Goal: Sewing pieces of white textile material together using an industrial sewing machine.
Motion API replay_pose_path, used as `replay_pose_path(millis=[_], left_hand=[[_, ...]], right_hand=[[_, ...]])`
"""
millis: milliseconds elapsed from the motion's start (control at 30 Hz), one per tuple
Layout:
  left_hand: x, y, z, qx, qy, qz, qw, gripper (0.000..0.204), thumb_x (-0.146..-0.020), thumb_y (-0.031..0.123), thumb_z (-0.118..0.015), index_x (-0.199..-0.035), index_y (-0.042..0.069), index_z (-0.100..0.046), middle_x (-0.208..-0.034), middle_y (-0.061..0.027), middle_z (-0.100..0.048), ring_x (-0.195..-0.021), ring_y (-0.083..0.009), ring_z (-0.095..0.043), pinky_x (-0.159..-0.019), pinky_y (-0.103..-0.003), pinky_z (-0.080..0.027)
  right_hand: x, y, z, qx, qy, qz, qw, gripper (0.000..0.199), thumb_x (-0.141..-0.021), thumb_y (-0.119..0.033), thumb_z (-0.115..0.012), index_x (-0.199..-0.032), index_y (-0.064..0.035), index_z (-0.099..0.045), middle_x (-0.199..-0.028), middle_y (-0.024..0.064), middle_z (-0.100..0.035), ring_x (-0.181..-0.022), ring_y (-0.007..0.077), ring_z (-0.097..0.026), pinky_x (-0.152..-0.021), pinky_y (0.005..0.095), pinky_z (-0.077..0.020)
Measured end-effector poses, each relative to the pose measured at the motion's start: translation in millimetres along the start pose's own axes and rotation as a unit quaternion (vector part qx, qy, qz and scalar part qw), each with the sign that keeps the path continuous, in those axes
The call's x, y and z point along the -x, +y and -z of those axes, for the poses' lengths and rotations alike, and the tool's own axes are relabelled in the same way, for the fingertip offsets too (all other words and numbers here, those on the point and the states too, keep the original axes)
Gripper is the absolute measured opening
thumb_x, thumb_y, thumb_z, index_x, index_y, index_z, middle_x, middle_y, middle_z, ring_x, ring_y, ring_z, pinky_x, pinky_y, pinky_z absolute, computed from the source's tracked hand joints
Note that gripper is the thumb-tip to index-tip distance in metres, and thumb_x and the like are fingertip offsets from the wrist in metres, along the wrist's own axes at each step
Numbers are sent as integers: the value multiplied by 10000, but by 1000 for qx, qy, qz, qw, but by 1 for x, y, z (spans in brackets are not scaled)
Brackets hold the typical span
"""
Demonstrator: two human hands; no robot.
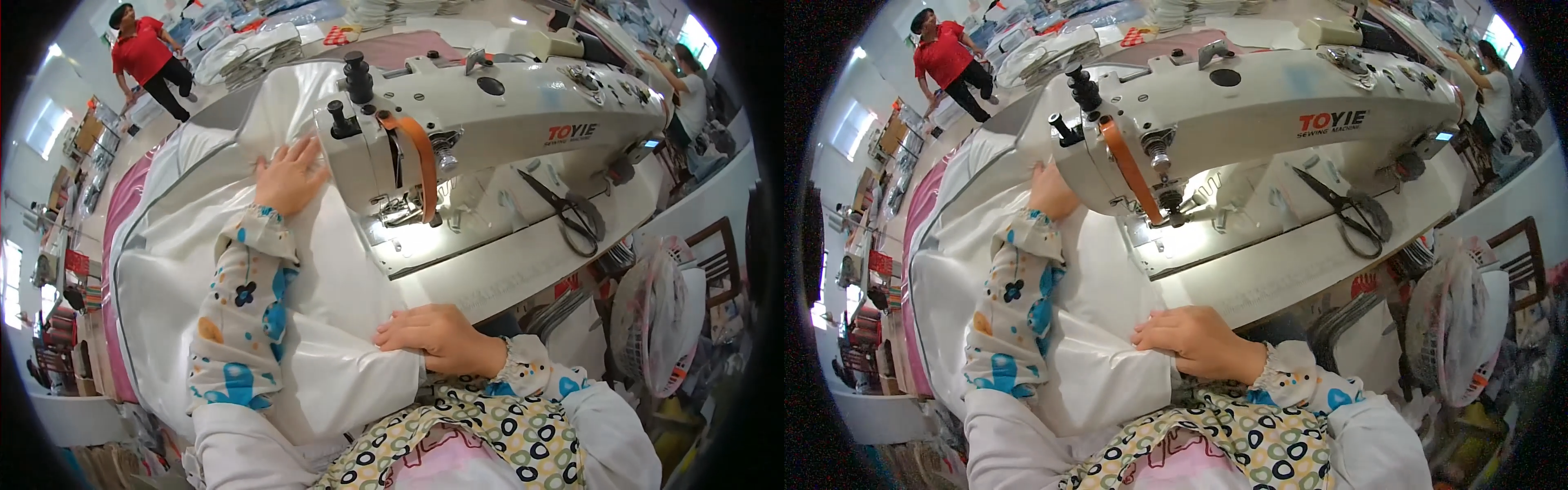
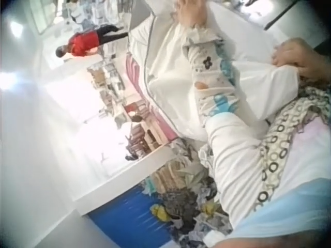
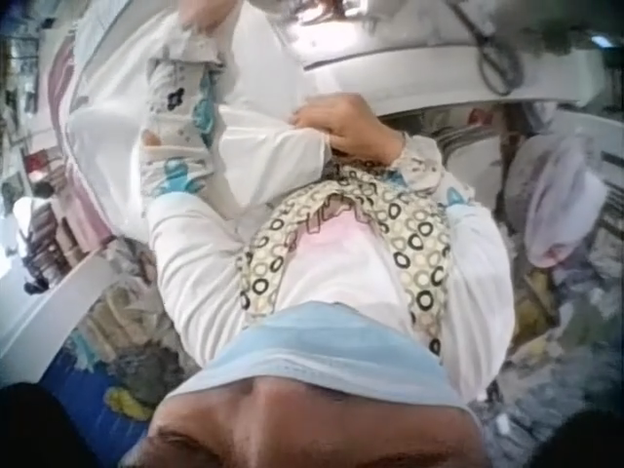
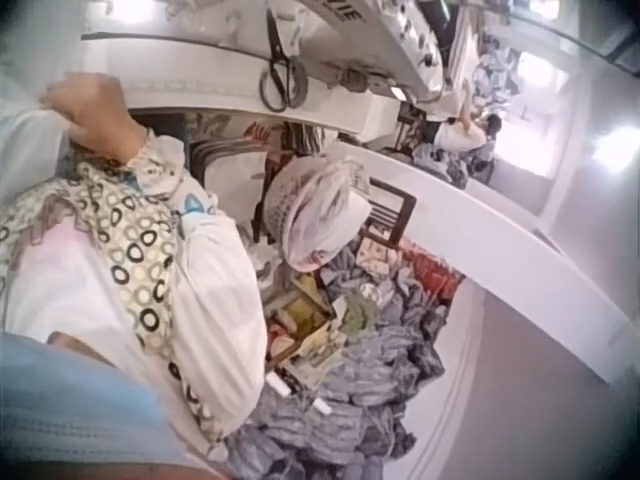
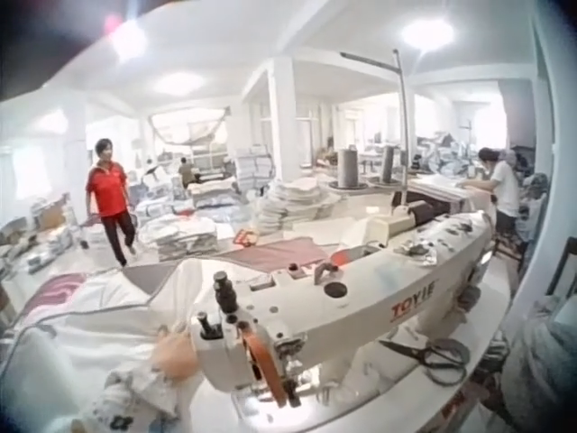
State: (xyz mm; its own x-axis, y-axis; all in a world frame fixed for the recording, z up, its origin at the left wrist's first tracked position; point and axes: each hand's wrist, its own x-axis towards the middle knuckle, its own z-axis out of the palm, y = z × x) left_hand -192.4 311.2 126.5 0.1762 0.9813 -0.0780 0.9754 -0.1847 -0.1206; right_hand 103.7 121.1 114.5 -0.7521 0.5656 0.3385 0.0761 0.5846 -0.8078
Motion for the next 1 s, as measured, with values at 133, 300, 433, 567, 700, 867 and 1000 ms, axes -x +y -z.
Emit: replay_pose_path(millis=[133, 300, 433, 567, 700, 867, 1000], left_hand=[[23, -13, -9, 42, 59, 88, 993, 585, -969, 468, -497, -1464, 159, -453, -1550, -28, -420, -1396, -354, -408, -1112, -670, -257], [38, 0, -11, 176, 221, -129, 950, 265, -870, 242, -649, -1099, 110, -665, -1165, -62, -657, -1148, -284, -572, -1027, -479, -369], [44, 43, 27, 351, -72, -267, 895, 238, -774, 295, -733, -877, 85, -684, -924, -69, -683, -986, -247, -618, -1027, -386, -325], [48, 48, 42, 238, -157, -226, 931, 336, -755, 388, -754, -817, 65, -684, -813, -83, -671, -881, -236, -638, -1046, -354, -280], [40, 55, 40, 234, -270, -215, 909, 418, -801, 458, -724, -827, 41, -697, -757, -88, -656, -798, -255, -637, -897, -343, -415], [43, 38, 10, 347, -198, -269, 877, 391, -873, 414, -691, -817, 27, -705, -704, -86, -636, -703, -258, -610, -666, -353, -485], [43, 34, 3, 453, -231, -206, 836, 301, -928, 282, -663, -820, 7, -719, -655, -46, -605, -624, -143, -555, -630, -301, -465]], right_hand=[[1, 13, 3, 0, -15, -4, 1000, 206, -843, -40, -644, -1043, -70, -682, -1151, 59, -713, -1162, 254, -648, -1049, 457, -477], [7, 15, 12, 8, -17, 4, 1000, 263, -852, 13, -593, -1090, -70, -667, -1206, 70, -691, -1215, 265, -612, -1080, 452, -443], [32, 10, 56, 92, 128, -114, 981, 268, -844, 22, -562, -1081, -55, -659, -1197, 96, -691, -1167, 297, -635, -1040, 419, -472], [76, 29, 130, 280, 382, -231, 850, 159, -875, 35, -528, -970, 27, -654, -948, 159, -708, -885, 261, -684, -805, 329, -513], [132, 60, 189, 432, 343, -362, 752, 266, -845, 30, -526, -1094, 20, -618, -1071, 229, -640, -980, 385, -628, -862, 415, -496], [142, 87, 199, 563, 185, -392, 704, 398, -811, -31, -574, -1200, 43, -539, -1186, 266, -557, -1035, 469, -548, -910, 521, -456], [119, 91, 198, 557, 154, -365, 730, 379, -798, -52, -602, -1160, 43, -544, -1171, 271, -554, -1020, 475, -547, -899, 524, -459]])
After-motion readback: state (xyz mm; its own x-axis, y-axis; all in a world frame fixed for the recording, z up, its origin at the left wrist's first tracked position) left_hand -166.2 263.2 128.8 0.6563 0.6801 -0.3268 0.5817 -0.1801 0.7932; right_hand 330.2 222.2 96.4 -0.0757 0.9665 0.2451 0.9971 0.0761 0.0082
